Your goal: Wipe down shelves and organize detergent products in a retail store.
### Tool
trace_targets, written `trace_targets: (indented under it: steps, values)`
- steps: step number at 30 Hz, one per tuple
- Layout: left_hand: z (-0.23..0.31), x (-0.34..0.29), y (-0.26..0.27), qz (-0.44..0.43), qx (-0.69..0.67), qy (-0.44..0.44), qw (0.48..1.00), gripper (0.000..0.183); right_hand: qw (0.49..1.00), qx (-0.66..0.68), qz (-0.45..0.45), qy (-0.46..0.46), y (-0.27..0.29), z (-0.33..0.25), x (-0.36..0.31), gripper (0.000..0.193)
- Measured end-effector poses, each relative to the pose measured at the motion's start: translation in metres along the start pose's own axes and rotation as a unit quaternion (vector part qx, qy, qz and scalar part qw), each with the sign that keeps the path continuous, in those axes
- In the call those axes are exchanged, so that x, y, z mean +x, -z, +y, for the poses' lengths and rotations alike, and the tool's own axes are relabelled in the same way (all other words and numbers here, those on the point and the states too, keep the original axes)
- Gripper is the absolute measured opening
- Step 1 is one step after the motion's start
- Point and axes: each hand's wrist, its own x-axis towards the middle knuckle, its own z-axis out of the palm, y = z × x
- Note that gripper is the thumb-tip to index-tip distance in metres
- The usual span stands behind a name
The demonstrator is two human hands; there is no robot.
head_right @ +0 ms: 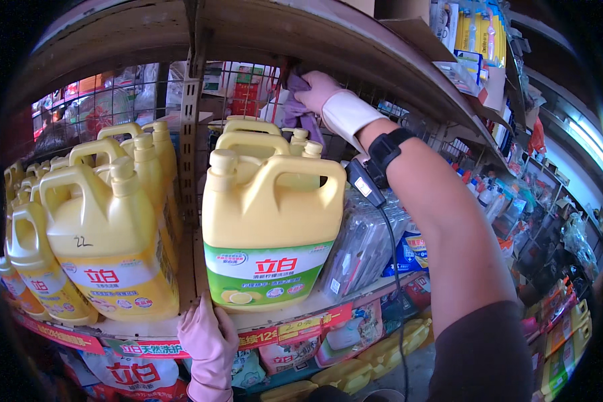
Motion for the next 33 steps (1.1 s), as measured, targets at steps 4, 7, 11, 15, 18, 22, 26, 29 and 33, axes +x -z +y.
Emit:
trace_targets:
  steps: [4,7,11,15,18,22,26,29,33]
  values:
    - [-0.006,0.0,0.003,0.043,-0.016,-0.015,0.999,0.033,0.994,-0.085,-0.034,0.055,0.012,-0.059,-0.011,0.04]
    - [-0.001,0.001,0.004,0.049,-0.027,-0.015,0.998,0.033,0.99,-0.111,-0.077,0.041,0.042,-0.08,-0.018,0.045]
    - [-0.006,-0.002,0.006,0.01,-0.016,0.015,1.0,0.03,0.982,-0.133,-0.112,0.076,0.049,-0.105,-0.032,0.044]
    - [-0.008,-0.005,0.003,0.027,-0.015,0.007,1.0,0.029,0.975,-0.149,-0.067,0.153,0.044,-0.107,-0.03,0.047]
    - [-0.005,-0.004,-0.004,0.051,-0.025,-0.014,0.998,0.029,0.995,-0.084,-0.023,0.041,0.043,-0.1,-0.012,0.043]
    - [-0.02,-0.009,-0.001,0.036,0.003,0.011,0.999,0.029,0.89,-0.4,-0.111,0.189,0.022,-0.168,-0.029,0.029]
    - [-0.01,-0.005,0.0,0.055,-0.021,-0.004,0.998,0.027,0.938,-0.32,-0.018,0.133,0.03,-0.202,-0.062,0.032]
    - [-0.011,-0.008,-0.002,0.034,-0.022,0.008,0.999,0.028,0.961,-0.252,-0.1,0.048,0.024,-0.241,-0.062,0.044]
    - [-0.005,-0.005,-0.001,0.07,-0.034,-0.017,0.997,0.029,0.927,-0.329,-0.095,0.151,0.009,-0.24,-0.034,0.042]
